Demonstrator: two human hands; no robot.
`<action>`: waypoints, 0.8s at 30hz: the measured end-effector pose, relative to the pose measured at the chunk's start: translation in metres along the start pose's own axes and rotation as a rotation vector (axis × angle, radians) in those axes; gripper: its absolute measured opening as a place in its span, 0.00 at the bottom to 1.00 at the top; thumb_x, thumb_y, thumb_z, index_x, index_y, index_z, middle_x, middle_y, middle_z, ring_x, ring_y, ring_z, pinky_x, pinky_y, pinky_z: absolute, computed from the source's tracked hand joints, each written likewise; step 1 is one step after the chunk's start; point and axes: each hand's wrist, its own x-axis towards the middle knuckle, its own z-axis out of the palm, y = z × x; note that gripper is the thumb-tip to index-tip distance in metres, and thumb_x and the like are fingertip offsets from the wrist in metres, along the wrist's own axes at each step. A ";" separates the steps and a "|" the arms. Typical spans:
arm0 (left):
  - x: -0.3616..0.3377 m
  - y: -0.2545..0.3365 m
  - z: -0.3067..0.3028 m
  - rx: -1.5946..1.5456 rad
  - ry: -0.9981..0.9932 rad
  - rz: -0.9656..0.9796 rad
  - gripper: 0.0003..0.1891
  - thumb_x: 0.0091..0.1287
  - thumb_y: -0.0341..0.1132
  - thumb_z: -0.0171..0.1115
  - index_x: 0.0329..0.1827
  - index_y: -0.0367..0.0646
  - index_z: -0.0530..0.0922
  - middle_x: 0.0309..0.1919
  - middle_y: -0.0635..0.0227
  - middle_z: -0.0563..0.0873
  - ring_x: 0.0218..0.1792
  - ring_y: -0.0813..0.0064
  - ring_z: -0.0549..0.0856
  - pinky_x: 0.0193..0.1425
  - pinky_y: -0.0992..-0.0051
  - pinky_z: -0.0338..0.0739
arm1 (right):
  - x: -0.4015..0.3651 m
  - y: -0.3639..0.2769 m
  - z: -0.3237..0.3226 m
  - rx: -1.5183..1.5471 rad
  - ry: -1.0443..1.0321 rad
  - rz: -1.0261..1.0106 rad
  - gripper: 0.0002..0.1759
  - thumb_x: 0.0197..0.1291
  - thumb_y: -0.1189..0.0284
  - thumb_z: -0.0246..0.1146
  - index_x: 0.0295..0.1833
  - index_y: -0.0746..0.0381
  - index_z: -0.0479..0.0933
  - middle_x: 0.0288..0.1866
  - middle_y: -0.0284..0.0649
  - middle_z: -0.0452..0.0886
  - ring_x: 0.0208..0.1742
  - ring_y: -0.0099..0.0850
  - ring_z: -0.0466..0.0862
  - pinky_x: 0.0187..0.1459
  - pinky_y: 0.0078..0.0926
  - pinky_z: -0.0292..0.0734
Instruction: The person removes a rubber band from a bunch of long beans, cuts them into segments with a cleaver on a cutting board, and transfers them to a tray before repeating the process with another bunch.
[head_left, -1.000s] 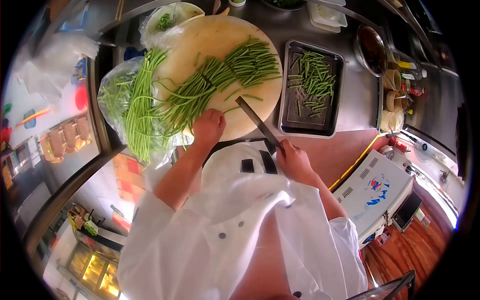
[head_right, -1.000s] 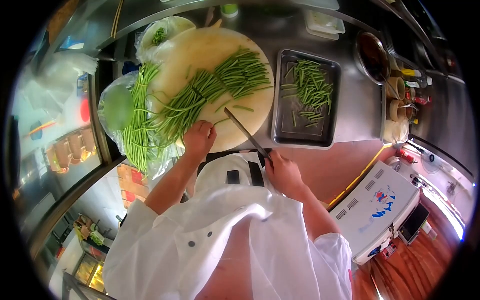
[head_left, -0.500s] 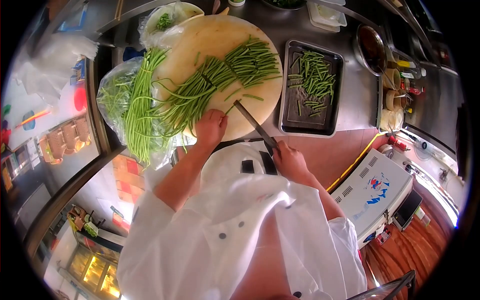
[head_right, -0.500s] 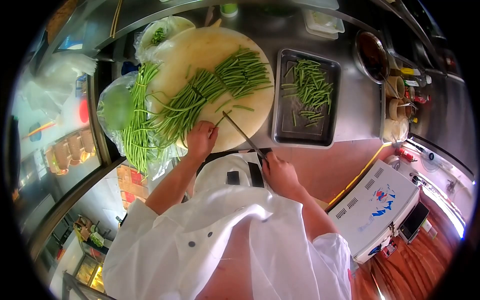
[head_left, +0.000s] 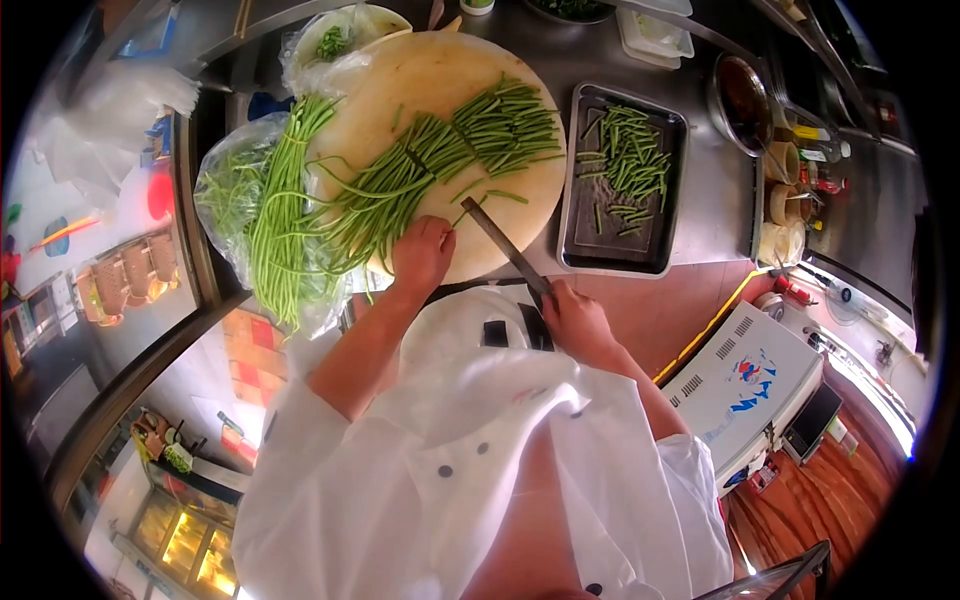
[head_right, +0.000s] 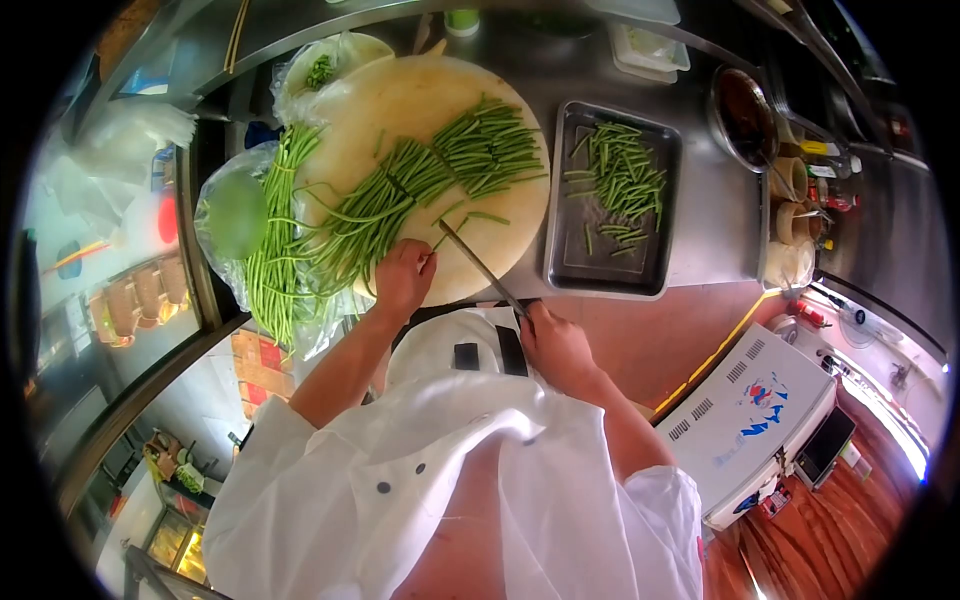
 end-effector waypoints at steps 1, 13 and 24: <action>0.000 0.000 0.000 0.000 -0.003 -0.001 0.08 0.64 0.30 0.74 0.40 0.43 0.82 0.35 0.63 0.86 0.34 0.61 0.88 0.37 0.63 0.83 | 0.001 -0.002 0.000 -0.003 -0.001 -0.014 0.09 0.75 0.68 0.59 0.47 0.62 0.70 0.30 0.55 0.85 0.32 0.60 0.85 0.36 0.58 0.80; 0.000 -0.006 -0.006 0.016 -0.015 0.014 0.08 0.65 0.33 0.74 0.40 0.45 0.82 0.35 0.61 0.86 0.34 0.55 0.87 0.36 0.58 0.81 | 0.011 0.005 0.009 -0.070 -0.089 0.051 0.10 0.76 0.66 0.58 0.48 0.62 0.71 0.33 0.59 0.85 0.35 0.62 0.85 0.39 0.61 0.80; 0.088 0.027 -0.035 -0.069 0.127 0.074 0.08 0.66 0.35 0.75 0.42 0.44 0.84 0.34 0.61 0.87 0.33 0.60 0.88 0.36 0.62 0.81 | -0.001 0.019 -0.020 0.090 0.174 0.118 0.09 0.74 0.67 0.61 0.46 0.62 0.72 0.29 0.57 0.84 0.33 0.62 0.85 0.36 0.60 0.79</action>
